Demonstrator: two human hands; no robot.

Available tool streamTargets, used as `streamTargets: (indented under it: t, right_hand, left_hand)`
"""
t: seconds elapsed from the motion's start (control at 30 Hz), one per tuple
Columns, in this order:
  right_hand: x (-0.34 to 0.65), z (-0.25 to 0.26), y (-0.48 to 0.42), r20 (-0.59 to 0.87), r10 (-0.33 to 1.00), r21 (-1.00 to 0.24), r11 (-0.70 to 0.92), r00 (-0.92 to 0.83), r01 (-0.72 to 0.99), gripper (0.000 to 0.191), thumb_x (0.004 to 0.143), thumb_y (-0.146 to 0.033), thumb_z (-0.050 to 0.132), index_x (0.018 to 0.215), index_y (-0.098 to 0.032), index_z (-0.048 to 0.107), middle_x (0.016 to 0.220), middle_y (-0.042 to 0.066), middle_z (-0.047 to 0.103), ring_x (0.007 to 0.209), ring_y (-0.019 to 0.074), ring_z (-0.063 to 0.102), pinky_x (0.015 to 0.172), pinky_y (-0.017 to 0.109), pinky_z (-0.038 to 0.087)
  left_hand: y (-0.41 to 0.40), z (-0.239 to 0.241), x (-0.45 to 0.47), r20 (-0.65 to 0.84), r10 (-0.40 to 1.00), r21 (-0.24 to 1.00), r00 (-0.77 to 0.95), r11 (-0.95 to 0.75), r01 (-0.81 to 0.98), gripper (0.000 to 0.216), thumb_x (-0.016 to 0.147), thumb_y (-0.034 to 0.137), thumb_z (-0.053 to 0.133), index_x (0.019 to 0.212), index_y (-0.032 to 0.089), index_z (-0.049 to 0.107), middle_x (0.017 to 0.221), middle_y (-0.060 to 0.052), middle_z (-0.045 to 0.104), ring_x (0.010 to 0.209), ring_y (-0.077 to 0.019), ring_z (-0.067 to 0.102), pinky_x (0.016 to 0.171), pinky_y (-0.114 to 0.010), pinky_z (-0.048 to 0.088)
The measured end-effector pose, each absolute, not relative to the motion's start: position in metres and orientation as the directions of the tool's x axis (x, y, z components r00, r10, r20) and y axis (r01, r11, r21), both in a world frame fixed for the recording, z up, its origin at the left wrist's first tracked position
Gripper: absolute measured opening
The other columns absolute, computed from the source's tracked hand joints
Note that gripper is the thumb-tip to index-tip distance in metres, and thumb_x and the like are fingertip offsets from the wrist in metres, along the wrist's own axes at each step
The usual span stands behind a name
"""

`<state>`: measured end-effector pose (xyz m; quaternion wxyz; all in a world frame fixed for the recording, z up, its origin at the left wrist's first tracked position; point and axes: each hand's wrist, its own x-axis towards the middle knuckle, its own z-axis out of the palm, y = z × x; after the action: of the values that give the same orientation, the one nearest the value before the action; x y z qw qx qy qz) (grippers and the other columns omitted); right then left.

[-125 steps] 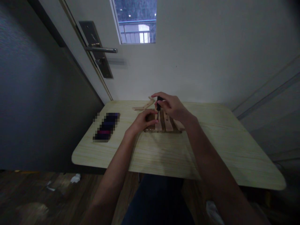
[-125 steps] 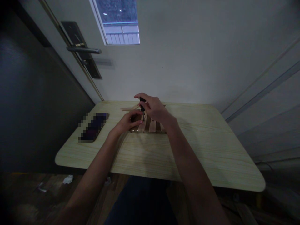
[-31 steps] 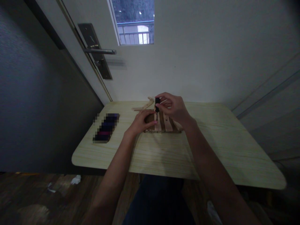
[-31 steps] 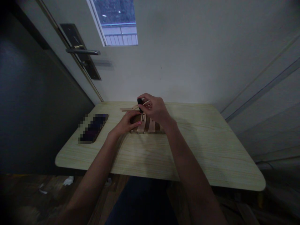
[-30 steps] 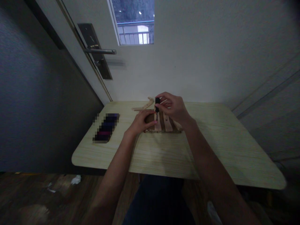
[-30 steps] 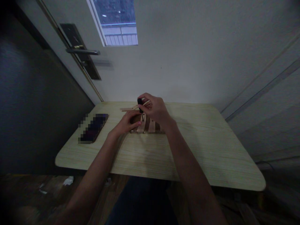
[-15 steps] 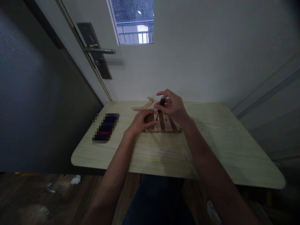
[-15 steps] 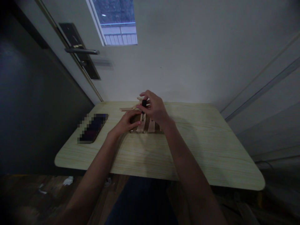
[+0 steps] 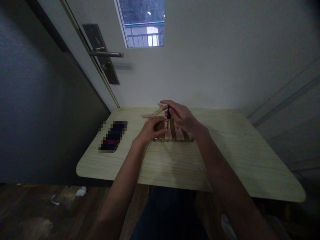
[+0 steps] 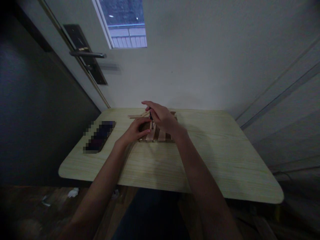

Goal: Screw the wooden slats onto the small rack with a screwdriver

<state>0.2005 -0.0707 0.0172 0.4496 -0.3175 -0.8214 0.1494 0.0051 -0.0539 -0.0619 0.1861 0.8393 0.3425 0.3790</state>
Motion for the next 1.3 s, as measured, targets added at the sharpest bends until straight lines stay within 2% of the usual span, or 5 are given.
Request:
streamTargets:
  t: [0.17, 0.33, 0.47, 0.63, 1.3]
  right_hand:
    - [0.2008, 0.0177, -0.0726, 0.593, 0.731, -0.576, 0.679, -0.339, 0.455, 0.026, 0.093, -0.028, 0.052, 0.116, -0.018, 0.058, 0.084, 0.002, 0.067, 0.068, 0.0141, 0.061, 0.070, 0.029, 0.047]
    - [0.2007, 0.0218, -0.0718, 0.587, 0.758, -0.609, 0.645, -0.285, 0.462, 0.019, 0.087, -0.035, 0.064, 0.099, -0.021, 0.062, 0.072, -0.002, 0.065, 0.063, 0.0136, 0.061, 0.065, 0.027, 0.045]
    - [0.1957, 0.0231, -0.0721, 0.583, 0.740, -0.556, 0.665, -0.336, 0.499, 0.022, 0.090, -0.033, 0.058, 0.107, -0.021, 0.067, 0.086, 0.002, 0.073, 0.071, 0.0147, 0.064, 0.071, 0.028, 0.048]
    - [0.1939, 0.0163, -0.0703, 0.639, 0.689, -0.508, 0.712, -0.342, 0.484, 0.034, 0.092, -0.025, 0.048, 0.121, -0.017, 0.063, 0.116, 0.011, 0.071, 0.098, 0.0198, 0.066, 0.086, 0.034, 0.052]
    - [0.1978, 0.0157, -0.0685, 0.667, 0.656, -0.519, 0.749, -0.354, 0.411, 0.027, 0.090, -0.017, 0.047, 0.107, -0.019, 0.068, 0.107, 0.007, 0.074, 0.090, 0.0166, 0.068, 0.084, 0.031, 0.051]
  left_hand:
    - [-0.0531, -0.0644, 0.0052, 0.525, 0.712, 0.562, 0.467, -0.702, 0.439, 0.050, 0.080, 0.053, 0.072, 0.120, 0.023, 0.065, 0.124, -0.011, 0.068, 0.118, -0.0287, 0.059, 0.103, -0.050, 0.045]
    - [-0.0518, -0.0668, 0.0050, 0.543, 0.704, 0.561, 0.458, -0.709, 0.426, 0.051, 0.079, 0.054, 0.072, 0.119, 0.024, 0.065, 0.124, -0.011, 0.067, 0.118, -0.0286, 0.059, 0.103, -0.050, 0.045]
    - [-0.0498, -0.0693, 0.0047, 0.538, 0.712, 0.564, 0.451, -0.702, 0.436, 0.052, 0.078, 0.055, 0.073, 0.119, 0.023, 0.065, 0.122, -0.012, 0.068, 0.116, -0.0297, 0.060, 0.101, -0.052, 0.046]
    - [-0.0509, -0.0690, 0.0045, 0.543, 0.701, 0.559, 0.462, -0.712, 0.424, 0.052, 0.081, 0.054, 0.071, 0.121, 0.022, 0.064, 0.126, -0.012, 0.067, 0.119, -0.0289, 0.058, 0.104, -0.051, 0.044]
    - [-0.0524, -0.0660, 0.0045, 0.540, 0.697, 0.547, 0.472, -0.717, 0.432, 0.052, 0.080, 0.055, 0.070, 0.120, 0.022, 0.063, 0.123, -0.012, 0.067, 0.117, -0.0289, 0.060, 0.101, -0.052, 0.046]
